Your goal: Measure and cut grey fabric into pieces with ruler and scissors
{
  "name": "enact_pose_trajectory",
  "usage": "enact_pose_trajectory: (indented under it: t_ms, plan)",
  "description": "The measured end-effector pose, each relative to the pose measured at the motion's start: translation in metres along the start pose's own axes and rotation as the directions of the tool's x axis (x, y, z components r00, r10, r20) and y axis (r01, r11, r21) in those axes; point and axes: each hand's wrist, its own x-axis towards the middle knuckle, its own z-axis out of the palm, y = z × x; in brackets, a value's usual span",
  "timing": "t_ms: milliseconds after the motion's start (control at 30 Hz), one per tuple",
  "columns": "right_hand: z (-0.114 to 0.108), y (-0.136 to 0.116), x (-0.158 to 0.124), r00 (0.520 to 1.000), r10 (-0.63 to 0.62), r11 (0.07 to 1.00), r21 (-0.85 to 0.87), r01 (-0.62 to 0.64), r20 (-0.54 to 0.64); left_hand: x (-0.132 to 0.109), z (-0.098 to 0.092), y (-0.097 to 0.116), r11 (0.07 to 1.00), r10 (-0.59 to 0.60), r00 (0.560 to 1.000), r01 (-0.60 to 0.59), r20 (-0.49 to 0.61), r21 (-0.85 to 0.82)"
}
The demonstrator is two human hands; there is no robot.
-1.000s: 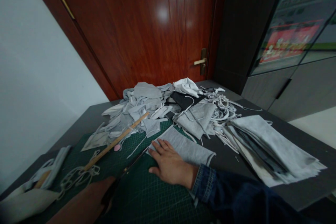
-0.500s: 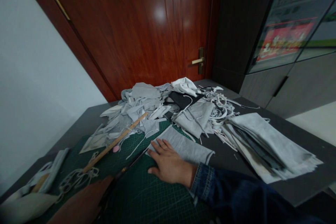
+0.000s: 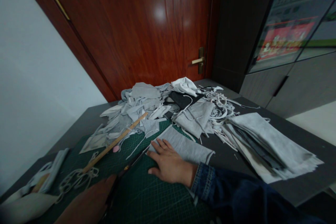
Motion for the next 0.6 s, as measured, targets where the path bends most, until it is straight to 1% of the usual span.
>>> enact_pose_trajectory:
  t_ms: [133,333,600]
  plan:
    - [-0.0009,-0.0003,0.0,1.0,0.003,1.0,0.008,-0.003,0.003,0.0006,-0.0003,0.002,1.0,0.01,1.0,-0.01,0.022,0.005]
    - [-0.0028,-0.0001,0.0003,1.0,0.007,1.0,0.02,-0.008,0.018,-0.0002,-0.001,0.0048,1.0,0.009,1.0,-0.009,0.027,0.016]
    - [-0.0045,-0.0009,-0.0007,1.0,0.008,0.999,0.033,-0.009,0.016,-0.0045,0.0063,0.0079,1.0,-0.002,0.999,0.001,0.037,0.026]
